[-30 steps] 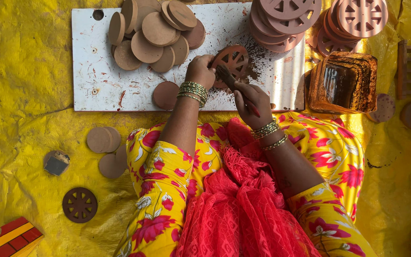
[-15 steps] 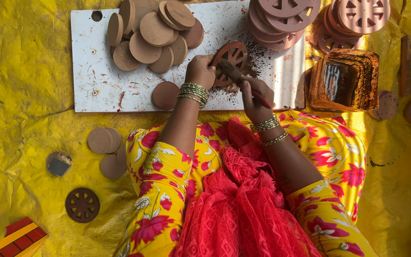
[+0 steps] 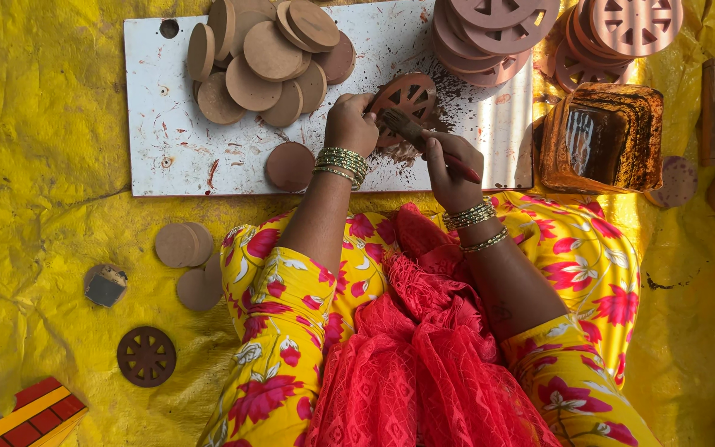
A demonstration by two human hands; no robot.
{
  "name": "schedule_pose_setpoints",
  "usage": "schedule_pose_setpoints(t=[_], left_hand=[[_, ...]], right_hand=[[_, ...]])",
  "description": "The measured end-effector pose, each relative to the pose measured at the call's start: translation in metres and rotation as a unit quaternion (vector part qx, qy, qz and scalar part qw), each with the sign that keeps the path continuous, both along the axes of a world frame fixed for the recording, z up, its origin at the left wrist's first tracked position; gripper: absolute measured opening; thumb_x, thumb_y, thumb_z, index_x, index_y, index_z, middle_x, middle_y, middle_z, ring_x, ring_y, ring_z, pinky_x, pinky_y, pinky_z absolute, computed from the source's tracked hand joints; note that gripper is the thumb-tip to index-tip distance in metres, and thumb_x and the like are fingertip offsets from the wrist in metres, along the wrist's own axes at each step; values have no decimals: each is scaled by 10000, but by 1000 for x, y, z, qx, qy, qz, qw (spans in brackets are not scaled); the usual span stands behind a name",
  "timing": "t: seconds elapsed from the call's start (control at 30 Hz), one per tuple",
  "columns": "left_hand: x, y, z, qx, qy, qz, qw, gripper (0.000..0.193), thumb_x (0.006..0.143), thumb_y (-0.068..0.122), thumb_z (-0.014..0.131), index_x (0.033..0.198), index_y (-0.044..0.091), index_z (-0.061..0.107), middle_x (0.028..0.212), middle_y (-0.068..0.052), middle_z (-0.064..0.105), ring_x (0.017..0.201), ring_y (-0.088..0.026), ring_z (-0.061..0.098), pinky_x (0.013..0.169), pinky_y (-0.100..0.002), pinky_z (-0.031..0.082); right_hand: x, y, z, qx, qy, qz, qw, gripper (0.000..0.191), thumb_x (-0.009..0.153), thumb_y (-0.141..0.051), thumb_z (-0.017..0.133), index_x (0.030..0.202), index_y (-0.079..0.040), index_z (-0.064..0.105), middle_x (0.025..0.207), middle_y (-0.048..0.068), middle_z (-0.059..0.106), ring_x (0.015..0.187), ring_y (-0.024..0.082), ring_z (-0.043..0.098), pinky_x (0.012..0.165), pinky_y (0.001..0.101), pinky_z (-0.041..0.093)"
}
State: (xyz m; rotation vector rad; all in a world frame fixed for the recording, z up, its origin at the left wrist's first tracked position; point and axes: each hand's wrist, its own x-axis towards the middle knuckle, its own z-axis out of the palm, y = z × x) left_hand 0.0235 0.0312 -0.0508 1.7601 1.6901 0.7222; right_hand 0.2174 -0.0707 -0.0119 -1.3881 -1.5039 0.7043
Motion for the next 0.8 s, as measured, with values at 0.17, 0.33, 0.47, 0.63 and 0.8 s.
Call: schedule_pose_setpoints(t=[0.17,0.33,0.47,0.63,0.8], left_hand=[[-1,-1,-2,18,-14,-10,1000,311,850,20,707,1159,1,726,1111,-181,701,1021,-350,694,907,-406,558],[2,-5,3,31,-2,-8,999,313,868,-8,675,1175,11,732,1101,-176,700,1000,-346,693,904,-409,559],[4,-5,11,17,-16,-4,1000,309,865,-2,677,1169,12,729,1104,-172,697,998,-341,695,895,-409,562],[8,-8,13,27,-11,-27,999,288,864,-19,662,1135,24,748,1100,-168,692,998,-347,696,894,-417,563],[9,-8,11,50,-8,-20,999,281,866,-22,664,1130,26,744,1096,-159,699,1007,-348,695,902,-418,565]], right_hand=[[-11,4,-3,-19,44,14,999,252,1071,-178,588,1107,17,744,890,130,767,802,189,752,746,313,587],[7,8,3,-81,101,43,991,260,1079,-179,570,1121,19,734,896,133,768,789,175,742,722,303,588],[7,8,5,-7,42,25,999,242,1075,-166,589,1120,19,737,903,143,763,804,194,752,729,311,585],[-8,5,5,36,-7,33,999,214,1059,-146,608,1114,10,743,904,150,742,818,260,726,747,347,564],[1,9,13,-30,-7,50,998,206,1039,-159,617,1090,-10,749,900,144,745,815,263,745,737,358,575]])
